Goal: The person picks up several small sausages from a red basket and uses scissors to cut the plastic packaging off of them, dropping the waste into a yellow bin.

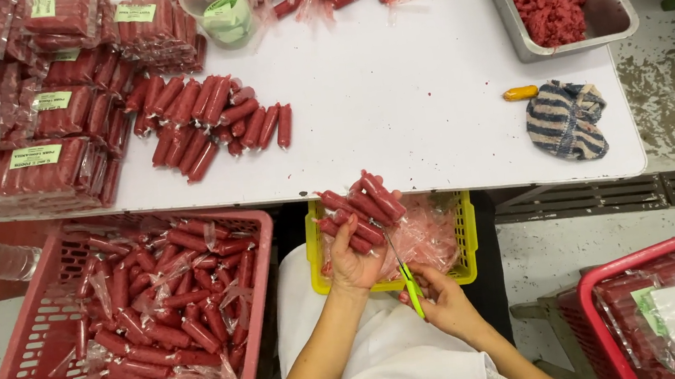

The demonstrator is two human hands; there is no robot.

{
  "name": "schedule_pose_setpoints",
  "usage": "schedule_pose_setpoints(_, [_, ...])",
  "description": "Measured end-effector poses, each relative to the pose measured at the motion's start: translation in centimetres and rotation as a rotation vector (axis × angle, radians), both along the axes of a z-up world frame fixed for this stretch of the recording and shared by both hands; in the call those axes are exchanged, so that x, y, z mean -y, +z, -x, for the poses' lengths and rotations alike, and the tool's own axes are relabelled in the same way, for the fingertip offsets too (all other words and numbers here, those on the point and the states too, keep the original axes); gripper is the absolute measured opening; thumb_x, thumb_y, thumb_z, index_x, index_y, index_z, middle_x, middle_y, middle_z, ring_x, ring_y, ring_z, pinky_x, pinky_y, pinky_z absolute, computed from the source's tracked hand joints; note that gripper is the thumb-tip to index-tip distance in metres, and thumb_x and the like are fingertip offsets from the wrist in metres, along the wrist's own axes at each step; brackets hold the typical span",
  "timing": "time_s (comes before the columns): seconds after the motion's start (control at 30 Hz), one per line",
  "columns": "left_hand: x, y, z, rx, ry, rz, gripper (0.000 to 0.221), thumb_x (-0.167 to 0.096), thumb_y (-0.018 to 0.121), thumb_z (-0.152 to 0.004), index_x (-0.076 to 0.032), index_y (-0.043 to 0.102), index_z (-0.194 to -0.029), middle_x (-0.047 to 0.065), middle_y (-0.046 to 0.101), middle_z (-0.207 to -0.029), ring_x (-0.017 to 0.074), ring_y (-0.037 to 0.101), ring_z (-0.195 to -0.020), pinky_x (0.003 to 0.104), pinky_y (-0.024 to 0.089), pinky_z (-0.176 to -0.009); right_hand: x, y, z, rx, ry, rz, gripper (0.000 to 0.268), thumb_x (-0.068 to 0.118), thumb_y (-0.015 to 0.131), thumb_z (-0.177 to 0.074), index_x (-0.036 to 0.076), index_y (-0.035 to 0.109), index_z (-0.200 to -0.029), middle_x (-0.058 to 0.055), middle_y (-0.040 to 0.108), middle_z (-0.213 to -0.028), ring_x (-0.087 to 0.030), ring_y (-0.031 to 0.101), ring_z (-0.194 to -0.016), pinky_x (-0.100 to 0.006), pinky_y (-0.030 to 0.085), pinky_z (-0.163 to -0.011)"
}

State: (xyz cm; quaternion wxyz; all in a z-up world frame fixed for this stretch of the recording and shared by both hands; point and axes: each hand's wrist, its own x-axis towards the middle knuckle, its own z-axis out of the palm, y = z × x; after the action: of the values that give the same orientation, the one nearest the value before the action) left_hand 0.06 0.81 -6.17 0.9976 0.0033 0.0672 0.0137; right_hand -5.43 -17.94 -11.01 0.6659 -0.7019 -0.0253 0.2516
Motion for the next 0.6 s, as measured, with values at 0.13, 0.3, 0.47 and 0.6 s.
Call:
schedule_pose_setpoints(0.13, [0.6, 5.0, -0.4, 0.216, -0.013, -0.021, 0.067, -0.017, 0.072, -0.09, -0.011, 0.043, -0.151, 0.024, 0.041, -0.155, 0.0512, 0.042, -0.138, 0.055, 0.03, -0.122, 0.9, -1.0, -1.7, 0.318, 0.073, 0.196, 0.056, 0.014, 0.085, -0.081, 0.005, 0.064, -0.132, -0.001, 0.076, -0.097, -0.009, 0.07, -0.081, -0.025, 0.061, -0.074])
schedule_pose_setpoints(0.3, [1.7, 13.1, -0.6, -0.229, 0.02, 0.046, 0.039, -0.032, 0.076, -0.083, -0.014, 0.066, -0.116, 0.004, 0.073, -0.104, 0.0196, 0.068, -0.096, 0.035, 0.059, -0.083, 2.8, -1.1, -2.9, 0.596, -0.034, 0.309, 0.063, -0.007, 0.075, -0.077, -0.001, 0.061, -0.139, -0.026, 0.072, -0.108, -0.043, 0.074, -0.097, -0.046, 0.06, -0.084])
schedule_pose_setpoints(0.47, [2.1, 13.1, -0.4, -0.209, 0.026, 0.067, 0.037, -0.039, 0.074, -0.086, -0.012, 0.067, -0.11, 0.007, 0.074, -0.101, 0.0245, 0.07, -0.094, 0.045, 0.059, -0.086, 1.6, 0.6, -2.4, 0.648, -0.036, 0.39, 0.063, -0.004, 0.075, -0.077, 0.003, 0.063, -0.138, -0.023, 0.073, -0.104, -0.039, 0.074, -0.094, -0.043, 0.062, -0.08])
schedule_pose_setpoints(0.6, [2.0, 14.5, 0.3, -0.199, 0.034, 0.079, 0.035, -0.039, 0.073, -0.086, -0.011, 0.067, -0.108, 0.008, 0.074, -0.097, 0.0241, 0.071, -0.087, 0.044, 0.061, -0.082, 0.6, 0.0, -2.6, 0.599, -0.101, 0.254, 0.06, -0.007, 0.076, -0.076, 0.002, 0.065, -0.135, -0.02, 0.072, -0.093, -0.03, 0.075, -0.079, -0.039, 0.06, -0.069])
